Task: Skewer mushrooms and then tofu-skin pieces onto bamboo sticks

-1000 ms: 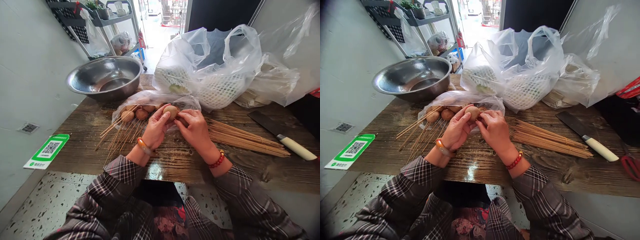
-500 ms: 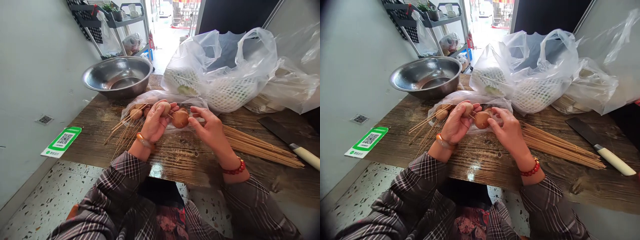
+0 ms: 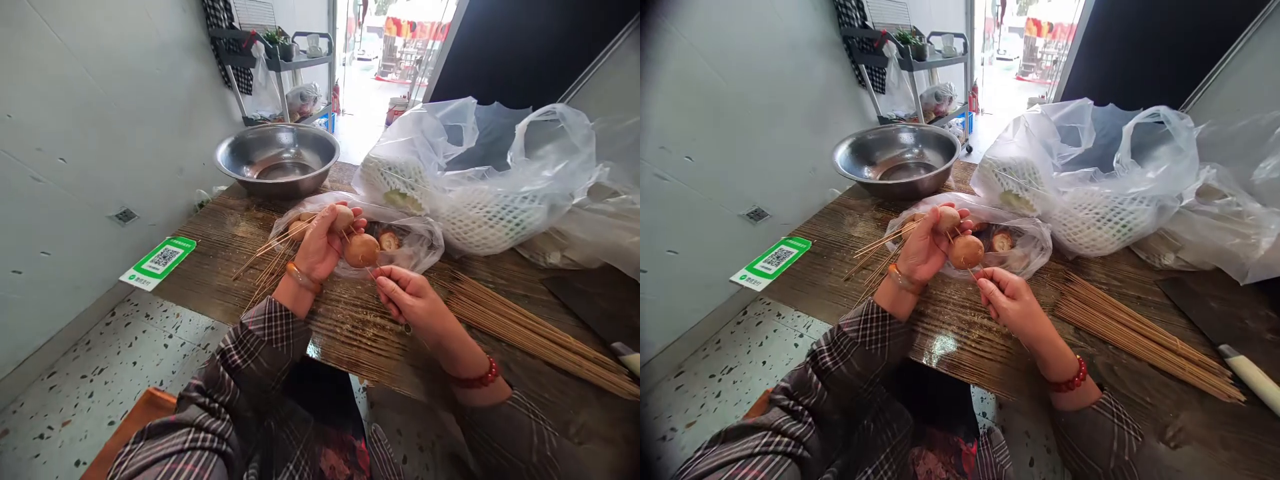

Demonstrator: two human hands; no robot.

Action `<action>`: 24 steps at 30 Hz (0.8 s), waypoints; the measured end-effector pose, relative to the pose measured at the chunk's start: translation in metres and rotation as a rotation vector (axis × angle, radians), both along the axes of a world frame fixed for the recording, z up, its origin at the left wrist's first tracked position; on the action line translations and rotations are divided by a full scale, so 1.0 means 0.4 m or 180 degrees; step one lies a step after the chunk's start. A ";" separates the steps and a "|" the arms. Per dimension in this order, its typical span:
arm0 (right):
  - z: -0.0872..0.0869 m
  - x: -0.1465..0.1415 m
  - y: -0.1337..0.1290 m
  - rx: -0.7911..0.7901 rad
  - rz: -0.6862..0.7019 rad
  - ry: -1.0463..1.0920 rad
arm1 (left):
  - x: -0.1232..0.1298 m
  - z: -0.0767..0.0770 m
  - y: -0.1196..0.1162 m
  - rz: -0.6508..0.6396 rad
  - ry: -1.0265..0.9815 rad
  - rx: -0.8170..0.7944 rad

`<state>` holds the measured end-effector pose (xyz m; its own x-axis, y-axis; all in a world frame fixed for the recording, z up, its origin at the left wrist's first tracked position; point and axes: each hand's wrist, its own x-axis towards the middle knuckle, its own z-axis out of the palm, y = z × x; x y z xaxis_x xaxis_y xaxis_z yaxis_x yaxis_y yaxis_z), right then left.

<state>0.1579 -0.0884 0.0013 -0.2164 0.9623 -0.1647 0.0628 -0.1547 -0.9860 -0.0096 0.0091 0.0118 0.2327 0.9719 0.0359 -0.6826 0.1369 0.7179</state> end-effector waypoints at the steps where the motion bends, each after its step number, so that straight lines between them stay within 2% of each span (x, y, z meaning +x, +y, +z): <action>1: -0.001 -0.006 -0.002 0.0024 0.0011 -0.0073 | 0.000 0.000 0.001 0.0015 -0.0037 -0.0012; 7: -0.025 -0.026 -0.002 0.0190 0.0121 -0.0144 | 0.003 -0.007 0.003 0.0086 -0.0105 0.0029; 24: -0.038 -0.048 -0.011 0.0174 -0.0242 0.0142 | 0.038 -0.005 -0.030 0.0075 -0.0083 0.0172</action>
<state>0.1388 -0.0927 -0.0141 -0.1484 0.9835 -0.1034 0.0088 -0.1032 -0.9946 0.0055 -0.0028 0.0096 0.2082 0.9735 0.0942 -0.7036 0.0822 0.7058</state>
